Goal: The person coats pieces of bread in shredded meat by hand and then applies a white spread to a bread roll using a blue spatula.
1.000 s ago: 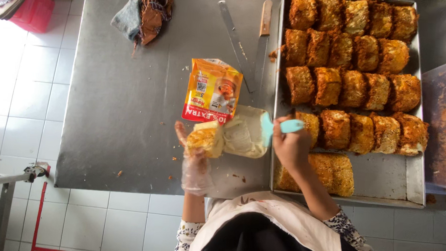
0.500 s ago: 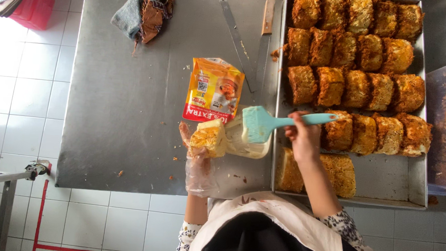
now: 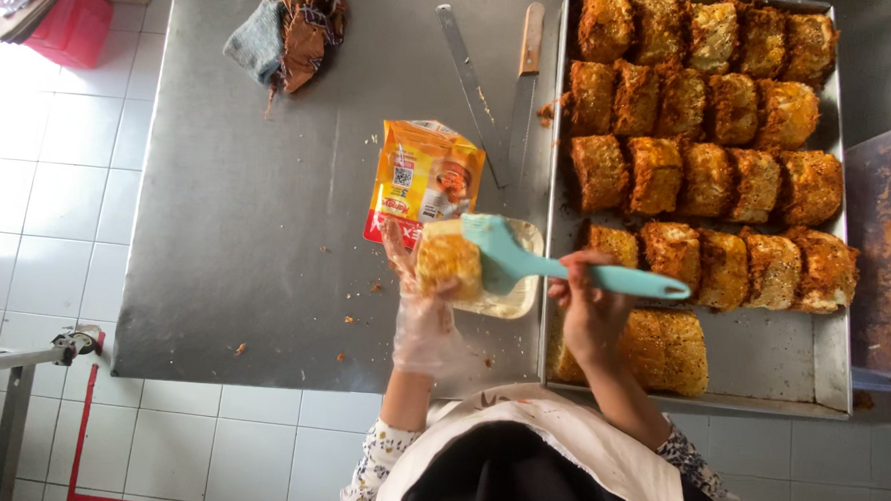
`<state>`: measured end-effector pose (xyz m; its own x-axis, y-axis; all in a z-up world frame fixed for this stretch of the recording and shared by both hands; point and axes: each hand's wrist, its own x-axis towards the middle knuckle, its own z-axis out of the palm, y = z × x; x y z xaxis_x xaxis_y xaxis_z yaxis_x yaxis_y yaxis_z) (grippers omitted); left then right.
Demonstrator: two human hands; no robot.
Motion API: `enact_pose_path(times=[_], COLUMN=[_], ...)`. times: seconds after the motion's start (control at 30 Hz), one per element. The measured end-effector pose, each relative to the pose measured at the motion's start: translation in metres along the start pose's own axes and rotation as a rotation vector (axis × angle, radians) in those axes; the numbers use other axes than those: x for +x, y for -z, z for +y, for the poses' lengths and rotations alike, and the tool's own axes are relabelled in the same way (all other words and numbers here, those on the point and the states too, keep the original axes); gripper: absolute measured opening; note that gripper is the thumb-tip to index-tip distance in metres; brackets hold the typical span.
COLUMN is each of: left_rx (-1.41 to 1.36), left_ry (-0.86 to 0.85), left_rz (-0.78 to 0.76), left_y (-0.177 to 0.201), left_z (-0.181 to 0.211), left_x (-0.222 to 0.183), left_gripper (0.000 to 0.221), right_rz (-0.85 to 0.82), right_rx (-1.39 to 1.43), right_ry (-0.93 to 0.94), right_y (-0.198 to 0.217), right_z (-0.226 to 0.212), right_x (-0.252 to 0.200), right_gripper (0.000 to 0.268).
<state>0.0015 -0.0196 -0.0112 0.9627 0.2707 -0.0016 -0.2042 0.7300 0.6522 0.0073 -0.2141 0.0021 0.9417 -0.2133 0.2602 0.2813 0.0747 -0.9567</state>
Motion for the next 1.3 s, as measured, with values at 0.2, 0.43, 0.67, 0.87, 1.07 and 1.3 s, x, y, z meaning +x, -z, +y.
enact_pose_path(times=[0.2,0.43,0.67,0.87,1.07,1.3], left_rx=[-0.237,-0.182,-0.443,-0.227,-0.274,0.022], left_ry=[0.128,0.122,0.154,0.142,0.215,0.304], left_rz=[0.153,0.132,-0.025,0.024,-0.086,-0.186], left_y=[0.016,0.032,0.019,0.003,-0.025,-0.077], left_z=[-0.005,-0.01,0.01,0.007,0.014,-0.015], left_x=[0.003,0.002,-0.004,-0.002,-0.021,-0.033], left_gripper=[0.111,0.109,0.108,0.108,0.11,0.122], right_rz=[0.001,0.02,-0.039,-0.024,0.166,0.327], right_rx=[0.062,0.039,-0.183,0.123,-0.067,0.146], right_ry=[-0.095,0.065,0.057,-0.101,-0.116,-0.104], right_y=[-0.001,0.004,0.012,0.022,0.046,0.103], right_z=[0.007,0.007,0.02,0.01,0.013,-0.015], right_x=[-0.004,-0.01,-0.011,-0.041,-0.023,-0.051], right_gripper=[0.02,0.018,0.017,0.016,0.018,0.019])
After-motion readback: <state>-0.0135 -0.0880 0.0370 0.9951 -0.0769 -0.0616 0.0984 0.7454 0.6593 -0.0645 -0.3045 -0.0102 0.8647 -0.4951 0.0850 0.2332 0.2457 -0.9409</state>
